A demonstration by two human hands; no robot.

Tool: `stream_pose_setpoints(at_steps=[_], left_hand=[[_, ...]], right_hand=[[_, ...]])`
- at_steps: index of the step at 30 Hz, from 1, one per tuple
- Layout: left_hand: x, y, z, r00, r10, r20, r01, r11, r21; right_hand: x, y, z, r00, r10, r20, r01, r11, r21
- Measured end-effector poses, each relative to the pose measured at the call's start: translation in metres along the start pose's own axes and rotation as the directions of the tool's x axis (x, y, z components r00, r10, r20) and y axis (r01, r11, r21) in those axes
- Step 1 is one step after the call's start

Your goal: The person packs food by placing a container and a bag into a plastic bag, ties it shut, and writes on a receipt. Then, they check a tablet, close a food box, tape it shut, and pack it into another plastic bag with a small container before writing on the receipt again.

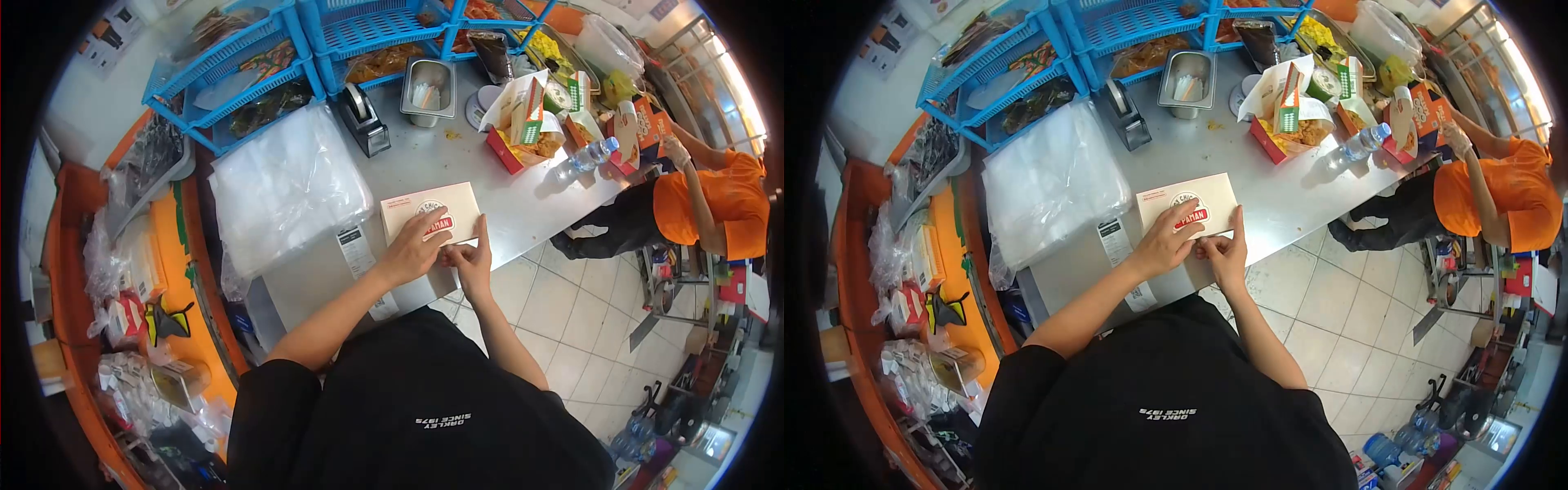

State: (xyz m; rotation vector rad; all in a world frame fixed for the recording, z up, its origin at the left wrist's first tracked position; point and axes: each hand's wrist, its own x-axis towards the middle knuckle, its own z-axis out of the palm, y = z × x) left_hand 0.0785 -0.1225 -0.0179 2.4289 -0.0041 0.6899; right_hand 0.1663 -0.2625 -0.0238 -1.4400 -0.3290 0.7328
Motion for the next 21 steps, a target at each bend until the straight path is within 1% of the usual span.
stream_pose_setpoints(at_steps=[2,3,4,5,7,8,9,10,11,12,13,14,15,16,17,18,19,20,21], left_hand=[[0.000,0.001,0.000,1.000,0.009,0.002,-0.009,1.000,-0.008],[0.001,0.002,0.000,0.999,-0.042,0.002,0.042,0.999,-0.015],[0.002,0.004,0.001,0.996,-0.093,0.002,0.093,0.995,-0.022],[0.003,0.004,0.002,0.997,-0.079,-0.001,0.079,0.997,-0.021],[0.004,0.003,0.006,0.985,-0.174,-0.017,0.171,0.977,-0.124],[0.007,0.005,0.009,0.988,-0.153,-0.019,0.149,0.981,-0.126],[0.009,0.008,0.011,0.990,-0.143,-0.011,0.143,0.989,-0.035],[0.010,0.010,0.013,0.991,-0.134,-0.002,0.134,0.989,0.058],[0.010,0.011,0.014,0.994,-0.111,0.000,0.111,0.992,0.064],[0.009,0.011,0.015,0.996,-0.082,-0.019,0.084,0.991,0.105],[0.009,0.011,0.016,0.998,-0.054,-0.040,0.059,0.987,0.150],[0.008,0.012,0.017,0.998,-0.027,-0.056,0.038,0.979,0.202],[0.008,0.014,0.017,0.999,-0.029,-0.027,0.034,0.973,0.228],[0.009,0.015,0.018,0.999,-0.046,-0.003,0.046,0.965,0.256],[0.016,0.018,0.020,0.997,-0.080,-0.023,0.083,0.957,0.279],[0.020,0.020,0.018,0.992,-0.128,-0.007,0.126,0.966,0.227],[0.017,0.022,0.013,0.982,-0.188,0.006,0.184,0.967,0.179],[0.013,0.022,0.007,0.964,-0.263,-0.028,0.263,0.939,0.222],[0.010,0.020,0.000,0.923,-0.320,-0.214,0.344,0.935,0.086]], right_hand=[[0.004,0.010,0.001,0.999,-0.026,-0.031,0.024,0.997,-0.069],[0.004,0.016,0.002,0.999,-0.033,-0.037,0.030,0.997,-0.067],[0.004,0.021,0.002,0.996,-0.076,-0.048,0.074,0.996,-0.055],[0.005,0.026,0.002,0.990,-0.125,-0.059,0.123,0.991,-0.044],[0.006,0.031,-0.002,0.987,-0.160,-0.019,0.156,0.980,-0.125],[0.005,0.031,-0.004,0.984,-0.180,0.005,0.178,0.971,-0.159],[0.005,0.029,-0.006,0.986,-0.154,0.066,0.161,0.979,-0.128],[0.002,0.024,-0.013,0.975,-0.192,0.108,0.219,0.909,-0.355],[0.000,0.019,-0.019,0.973,-0.194,0.127,0.230,0.878,-0.419],[0.000,0.010,-0.025,0.970,-0.193,0.148,0.241,0.843,-0.480],[0.003,0.000,-0.034,0.966,-0.214,0.142,0.256,0.843,-0.473],[0.007,-0.016,-0.046,0.973,-0.194,0.124,0.230,0.793,-0.564],[0.015,-0.027,-0.062,0.979,-0.168,0.111,0.200,0.733,-0.650],[0.029,-0.029,-0.081,0.969,-0.240,0.065,0.227,0.751,-0.620],[0.047,-0.031,-0.097,0.954,-0.296,0.036,0.261,0.769,-0.584],[0.065,-0.041,-0.110,0.941,-0.337,0.009,0.285,0.780,-0.558],[0.080,-0.052,-0.121,0.922,-0.385,0.043,0.332,0.729,-0.598],[0.091,-0.063,-0.127,0.909,-0.411,0.062,0.371,0.737,-0.565],[0.096,-0.081,-0.126,0.905,-0.415,0.094,0.396,0.740,-0.544]])
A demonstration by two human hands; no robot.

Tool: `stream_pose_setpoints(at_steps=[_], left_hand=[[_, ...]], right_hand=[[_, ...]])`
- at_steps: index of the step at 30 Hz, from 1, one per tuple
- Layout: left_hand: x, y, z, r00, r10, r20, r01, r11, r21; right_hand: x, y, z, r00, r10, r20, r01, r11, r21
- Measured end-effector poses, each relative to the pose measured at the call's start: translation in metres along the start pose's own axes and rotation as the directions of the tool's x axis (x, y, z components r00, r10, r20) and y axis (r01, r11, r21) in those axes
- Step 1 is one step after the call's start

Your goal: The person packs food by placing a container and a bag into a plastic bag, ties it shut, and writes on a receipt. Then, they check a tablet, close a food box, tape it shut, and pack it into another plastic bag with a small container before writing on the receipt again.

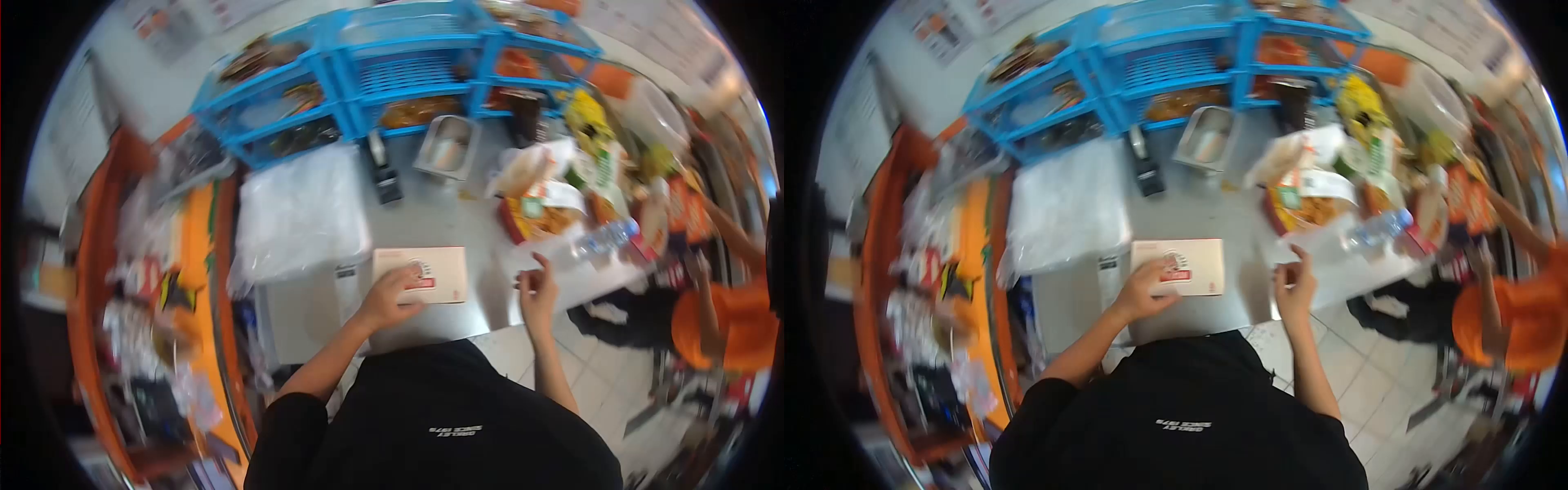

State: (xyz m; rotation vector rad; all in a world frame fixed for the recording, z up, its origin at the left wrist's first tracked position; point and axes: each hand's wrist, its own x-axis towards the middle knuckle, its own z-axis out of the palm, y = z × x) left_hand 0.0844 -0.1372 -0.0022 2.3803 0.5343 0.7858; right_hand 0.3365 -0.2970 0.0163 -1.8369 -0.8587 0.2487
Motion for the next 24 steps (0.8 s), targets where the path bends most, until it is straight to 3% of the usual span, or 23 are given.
stream_pose_setpoints(at_steps=[1,2,3,4,5,6,7,8,9,10,12,14,15,16,17,18,19,20,21,23,24], left_hand=[[-0.004,-0.005,-0.008,0.981,-0.078,-0.179,0.055,0.990,-0.128],[-0.015,-0.017,-0.014,0.971,-0.112,-0.211,0.096,0.992,-0.087],[-0.031,-0.037,-0.015,0.821,-0.416,-0.392,0.413,0.906,-0.096],[-0.041,-0.053,-0.015,0.553,-0.631,-0.545,0.659,0.731,-0.177],[-0.048,-0.059,-0.009,0.535,-0.626,-0.568,0.666,0.726,-0.173],[-0.053,-0.058,0.001,0.523,-0.583,-0.622,0.790,0.605,0.098],[-0.058,-0.059,0.009,0.530,-0.531,-0.661,0.843,0.411,0.346],[-0.058,-0.051,0.007,0.552,-0.554,-0.623,0.816,0.510,0.270],[-0.058,-0.049,0.005,0.552,-0.547,-0.630,0.814,0.516,0.266],[-0.060,-0.048,0.003,0.564,-0.576,-0.592,0.810,0.527,0.259],[-0.065,-0.051,-0.002,0.558,-0.660,-0.503,0.821,0.526,0.220],[-0.064,-0.043,-0.014,0.504,-0.719,-0.479,0.845,0.527,0.097],[-0.065,-0.042,-0.020,0.458,-0.775,-0.435,0.857,0.515,-0.014],[-0.069,-0.045,-0.025,0.458,-0.769,-0.445,0.854,0.520,-0.019],[-0.075,-0.048,-0.029,0.475,-0.793,-0.381,0.823,0.554,-0.127],[-0.080,-0.050,-0.030,0.497,-0.811,-0.310,0.786,0.572,-0.237],[-0.084,-0.053,-0.029,0.497,-0.811,-0.307,0.782,0.572,-0.246],[-0.086,-0.055,-0.031,0.482,-0.827,-0.290,0.708,0.563,-0.426],[-0.088,-0.057,-0.034,0.470,-0.841,-0.268,0.610,0.529,-0.590],[-0.087,-0.058,-0.040,0.479,-0.844,-0.242,0.534,0.499,-0.683],[-0.084,-0.053,-0.045,0.489,-0.845,-0.215,0.464,0.461,-0.757]], right_hand=[[0.006,0.000,-0.002,0.999,-0.034,0.016,0.033,0.998,0.054],[0.012,-0.004,-0.002,0.998,-0.025,0.052,0.019,0.994,0.108],[0.016,-0.010,0.001,0.994,-0.002,0.107,-0.015,0.987,0.161],[0.020,-0.012,0.011,0.986,-0.023,0.166,-0.013,0.978,0.210],[0.022,-0.016,0.021,0.976,-0.042,0.215,-0.014,0.968,0.252],[0.025,-0.021,0.037,0.952,-0.099,0.290,-0.012,0.934,0.358],[0.029,-0.029,0.053,0.911,-0.123,0.394,-0.012,0.946,0.323],[0.037,-0.039,0.073,0.878,-0.145,0.456,0.009,0.957,0.288],[0.049,-0.044,0.097,0.838,-0.152,0.524,0.028,0.971,0.237],[0.060,-0.050,0.124,0.835,-0.244,0.493,0.113,0.953,0.281],[0.087,-0.047,0.190,0.845,-0.285,0.452,0.241,0.958,0.153],[0.111,-0.029,0.260,0.893,-0.412,0.181,0.431,0.899,-0.078],[0.123,-0.036,0.271,0.888,-0.425,0.178,0.443,0.894,-0.074],[0.134,-0.043,0.280,0.943,-0.161,0.291,0.159,0.987,0.029],[0.140,-0.051,0.282,0.901,0.100,0.422,-0.150,0.985,0.087],[0.142,-0.055,0.281,0.903,0.095,0.419,-0.143,0.986,0.084],[0.144,-0.056,0.276,0.840,0.198,0.505,-0.351,0.909,0.227],[0.145,-0.057,0.274,0.753,0.269,0.601,-0.544,0.768,0.338],[0.140,-0.057,0.271,0.755,0.270,0.598,-0.541,0.772,0.334],[0.125,-0.050,0.259,0.788,0.234,0.570,-0.469,0.827,0.310],[0.118,-0.035,0.266,0.884,0.123,0.452,-0.238,0.949,0.206]])
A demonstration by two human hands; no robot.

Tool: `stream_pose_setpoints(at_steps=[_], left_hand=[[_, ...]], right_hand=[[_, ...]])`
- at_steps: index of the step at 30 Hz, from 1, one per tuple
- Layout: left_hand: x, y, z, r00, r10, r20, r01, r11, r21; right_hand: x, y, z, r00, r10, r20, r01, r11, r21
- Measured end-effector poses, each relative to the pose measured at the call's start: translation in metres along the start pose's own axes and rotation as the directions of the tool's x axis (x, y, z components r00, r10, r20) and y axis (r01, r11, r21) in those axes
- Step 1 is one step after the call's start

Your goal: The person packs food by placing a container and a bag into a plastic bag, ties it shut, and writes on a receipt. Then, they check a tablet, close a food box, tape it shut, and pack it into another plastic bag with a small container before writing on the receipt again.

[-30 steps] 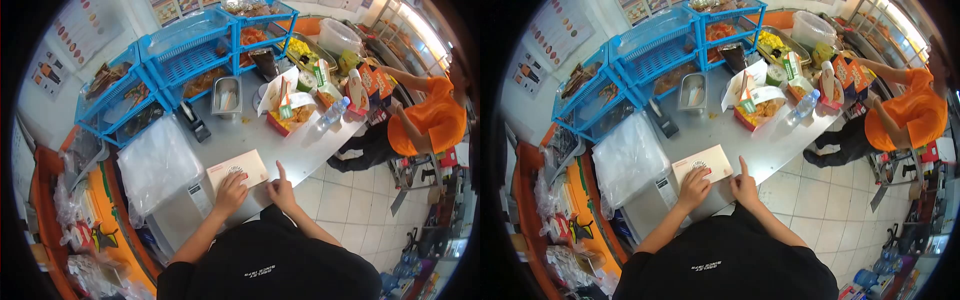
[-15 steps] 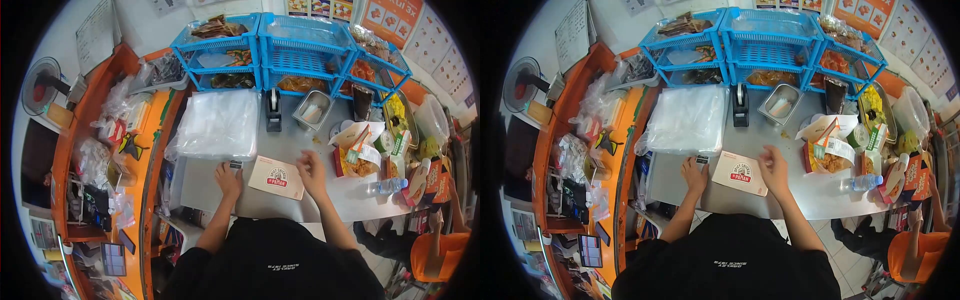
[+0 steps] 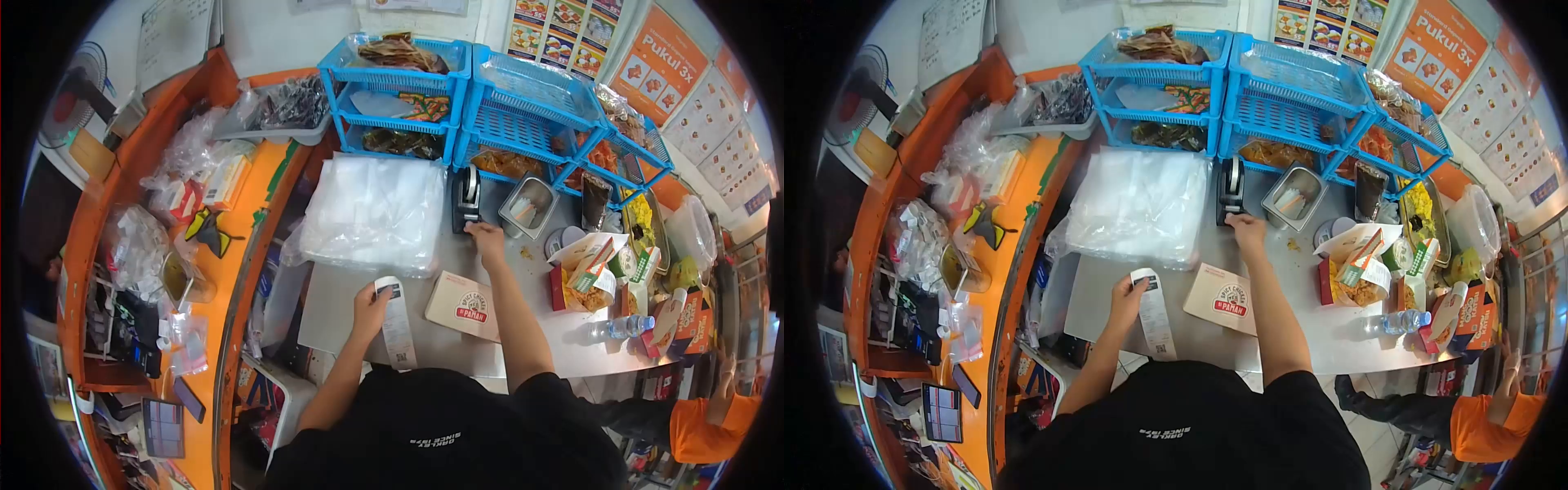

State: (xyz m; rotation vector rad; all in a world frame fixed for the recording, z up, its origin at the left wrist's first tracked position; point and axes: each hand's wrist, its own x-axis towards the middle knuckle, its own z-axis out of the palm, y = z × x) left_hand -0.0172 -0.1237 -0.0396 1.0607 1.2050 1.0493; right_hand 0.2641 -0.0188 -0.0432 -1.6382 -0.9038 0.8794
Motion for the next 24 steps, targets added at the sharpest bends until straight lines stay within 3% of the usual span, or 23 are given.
stream_pose_setpoints(at_steps=[1,2,3,4,5,6,7,8,9,11,12,14,15,17,18,20,22,23,24], left_hand=[[0.000,0.008,0.002,1.000,-0.012,0.005,0.012,1.000,-0.009],[0.000,0.022,0.008,0.997,0.047,0.062,-0.045,0.999,-0.027],[0.000,0.034,0.011,0.987,0.110,0.113,-0.106,0.993,-0.044],[-0.001,0.043,0.013,0.989,0.101,0.109,-0.098,0.994,-0.038],[0.002,0.051,0.019,0.987,0.116,0.107,-0.103,0.987,-0.125],[0.004,0.057,0.022,0.986,0.131,0.105,-0.106,0.971,-0.212],[0.006,0.060,0.023,0.986,0.129,0.105,-0.105,0.972,-0.210],[0.007,0.062,0.025,0.984,0.125,0.128,-0.097,0.974,-0.205],[0.008,0.062,0.026,0.981,0.119,0.153,-0.088,0.976,-0.199],[0.008,0.058,0.031,0.978,0.115,0.173,-0.082,0.978,-0.191],[0.005,0.058,0.034,0.973,0.114,0.201,-0.080,0.982,-0.172],[0.001,0.053,0.039,0.972,0.121,0.200,-0.079,0.976,-0.205],[0.002,0.050,0.038,0.970,0.129,0.208,-0.085,0.975,-0.206],[0.001,0.046,0.029,0.970,0.058,0.237,-0.012,0.982,-0.188],[-0.001,0.048,0.027,0.966,0.047,0.253,0.007,0.978,-0.208],[-0.006,0.052,0.026,0.965,0.039,0.259,0.023,0.972,-0.234],[-0.010,0.053,0.027,0.968,0.043,0.246,0.024,0.964,-0.263],[-0.013,0.055,0.026,0.970,0.045,0.239,0.021,0.964,-0.264],[-0.017,0.059,0.025,0.973,0.023,0.230,0.042,0.961,-0.273]], right_hand=[[0.003,0.016,-0.002,1.000,0.008,-0.004,-0.008,1.000,-0.013],[0.000,0.016,-0.002,0.971,-0.229,-0.069,0.179,0.887,-0.427],[-0.005,0.008,0.002,0.888,-0.460,-0.022,0.283,0.584,-0.761],[-0.011,0.000,0.002,0.959,-0.272,-0.078,0.116,0.629,-0.768],[-0.021,-0.012,0.002,0.960,-0.270,-0.073,0.120,0.632,-0.765],[-0.033,-0.021,0.000,0.967,-0.255,-0.024,0.188,0.772,-0.606],[-0.046,-0.029,-0.004,0.969,-0.247,0.023,0.234,0.878,-0.418],[-0.067,-0.038,0.002,0.969,-0.228,0.093,0.237,0.965,-0.109],[-0.091,-0.048,0.014,0.960,-0.227,0.161,0.192,0.959,0.209],[-0.130,-0.074,0.027,0.925,-0.207,0.317,0.096,0.938,0.332],[-0.136,-0.073,0.032,0.930,-0.202,0.307,0.094,0.938,0.333],[-0.140,-0.073,0.038,0.893,-0.101,0.439,0.108,0.994,0.008],[-0.134,-0.071,0.037,0.896,-0.108,0.430,0.115,0.993,0.010],[-0.116,-0.051,0.033,0.952,-0.227,0.208,0.227,0.974,0.022],[-0.088,-0.033,0.023,0.970,-0.210,0.124,0.211,0.977,0.004],[-0.032,-0.017,0.010,0.973,-0.205,-0.104,0.171,0.948,-0.268],[0.008,-0.013,0.012,0.960,-0.130,-0.248,0.035,0.934,-0.355],[0.021,-0.011,0.011,0.961,-0.133,-0.241,0.040,0.934,-0.355],[0.030,-0.011,0.009,0.995,0.008,-0.098,-0.016,0.996,-0.083]])
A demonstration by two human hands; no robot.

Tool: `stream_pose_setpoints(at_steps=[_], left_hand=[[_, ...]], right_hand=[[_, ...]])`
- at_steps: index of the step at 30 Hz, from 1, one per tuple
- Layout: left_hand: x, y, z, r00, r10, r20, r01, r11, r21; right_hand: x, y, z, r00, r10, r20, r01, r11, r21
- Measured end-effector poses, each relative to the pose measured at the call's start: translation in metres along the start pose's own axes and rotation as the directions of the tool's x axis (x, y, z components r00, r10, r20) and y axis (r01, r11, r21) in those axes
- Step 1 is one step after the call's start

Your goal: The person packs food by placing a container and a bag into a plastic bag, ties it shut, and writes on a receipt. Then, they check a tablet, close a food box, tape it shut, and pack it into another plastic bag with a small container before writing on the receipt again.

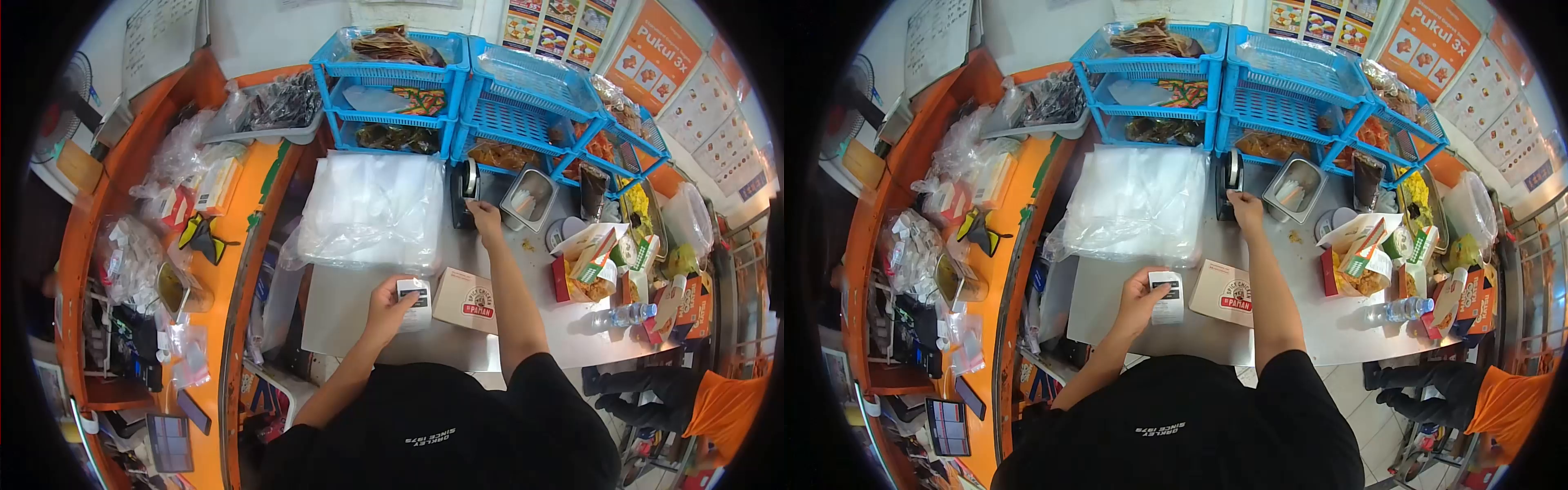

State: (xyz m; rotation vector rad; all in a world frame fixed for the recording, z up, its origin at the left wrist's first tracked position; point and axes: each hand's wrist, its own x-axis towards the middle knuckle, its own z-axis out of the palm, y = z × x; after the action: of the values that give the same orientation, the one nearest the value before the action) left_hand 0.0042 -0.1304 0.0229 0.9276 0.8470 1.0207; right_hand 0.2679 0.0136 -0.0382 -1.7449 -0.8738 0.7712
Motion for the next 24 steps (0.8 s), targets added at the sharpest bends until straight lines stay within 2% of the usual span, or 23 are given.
stream_pose_setpoints(at_steps=[1,2,4,5,6,7,8,9,10,11,12,13,14,15,16,18,19,20,21,23,24], left_hand=[[-0.003,0.002,0.000,1.000,-0.020,-0.015,0.019,1.000,-0.013],[-0.007,0.000,-0.001,1.000,-0.017,-0.021,0.017,1.000,-0.009],[-0.007,-0.001,-0.005,0.997,0.023,-0.076,-0.018,0.998,0.058],[-0.001,-0.001,-0.006,0.997,0.031,-0.077,-0.027,0.998,0.053],[0.000,-0.005,-0.007,0.995,0.034,-0.096,-0.029,0.998,0.058],[-0.003,-0.011,-0.006,0.993,0.027,-0.118,-0.020,0.998,0.061],[-0.001,-0.015,-0.001,0.987,0.052,-0.153,-0.040,0.996,0.083],[0.000,-0.009,0.007,0.986,0.041,-0.162,-0.030,0.997,0.072],[0.000,-0.001,0.015,0.986,0.081,-0.146,-0.053,0.981,0.188],[-0.001,0.004,0.020,0.986,0.111,-0.122,-0.068,0.949,0.309],[0.002,0.001,0.027,0.983,0.147,-0.107,-0.135,0.984,0.114],[0.000,0.003,0.033,0.984,0.150,-0.102,-0.136,0.983,0.127],[0.001,0.009,0.039,0.983,0.149,-0.110,-0.140,0.986,0.087],[-0.001,0.014,0.045,0.983,0.138,-0.118,-0.134,0.990,0.047],[-0.001,0.016,0.052,0.977,0.162,-0.142,-0.153,0.985,0.074],[0.000,0.017,0.063,0.972,0.151,-0.180,-0.142,0.988,0.060],[0.004,0.017,0.068,0.962,0.158,-0.221,-0.155,0.987,0.033],[0.008,0.015,0.072,0.939,0.238,-0.249,-0.241,0.970,0.017],[0.015,0.007,0.069,0.942,0.233,-0.241,-0.235,0.972,0.020],[0.030,-0.027,0.052,0.917,0.322,-0.237,-0.303,0.946,0.116],[0.033,-0.043,0.049,0.938,0.219,-0.270,-0.176,0.969,0.174]], right_hand=[[0.005,0.003,0.001,0.979,0.085,0.185,-0.131,0.959,0.250],[-0.008,-0.017,-0.006,0.969,0.164,0.187,-0.224,0.900,0.375],[-0.015,0.001,-0.012,0.966,0.124,0.227,-0.195,0.924,0.328],[-0.021,0.002,-0.019,0.961,0.089,0.260,-0.161,0.950,0.268],[-0.033,0.008,-0.017,0.991,0.014,0.130,-0.024,0.997,0.077],[-0.036,0.011,-0.017,0.991,0.027,0.135,-0.035,0.998,0.059],[-0.030,0.015,-0.016,0.978,-0.200,0.060,0.208,0.953,-0.218],[-0.024,0.015,-0.017,0.901,-0.430,0.058,0.402,0.778,-0.482],[-0.020,0.016,-0.021,0.840,-0.533,0.099,0.478,0.642,-0.600],[-0.025,0.020,-0.026,0.849,-0.517,0.105,0.469,0.647,-0.601],[-0.031,0.018,-0.032,0.909,-0.409,0.087,0.373,0.700,-0.609],[-0.032,0.010,-0.036,0.950,-0.307,0.063,0.281,0.743,-0.607],[-0.055,-0.024,-0.048,0.981,-0.099,0.165,0.169,0.852,-0.495],[-0.078,-0.035,-0.050,0.957,-0.156,0.243,0.169,0.985,-0.030],[-0.105,-0.038,-0.052,0.930,-0.233,0.283,0.092,0.895,0.436],[-0.162,-0.055,-0.076,0.741,-0.302,0.600,0.061,0.920,0.388],[-0.183,-0.062,-0.083,0.630,-0.259,0.732,0.035,0.951,0.306],[-0.195,-0.072,-0.098,0.595,-0.179,0.784,-0.010,0.973,0.230],[-0.199,-0.075,-0.114,0.552,-0.096,0.828,-0.049,0.988,0.147],[-0.180,-0.044,-0.146,0.663,-0.045,0.747,0.064,0.998,0.003],[-0.169,-0.033,-0.160,0.716,0.026,0.697,0.132,0.976,-0.172]])
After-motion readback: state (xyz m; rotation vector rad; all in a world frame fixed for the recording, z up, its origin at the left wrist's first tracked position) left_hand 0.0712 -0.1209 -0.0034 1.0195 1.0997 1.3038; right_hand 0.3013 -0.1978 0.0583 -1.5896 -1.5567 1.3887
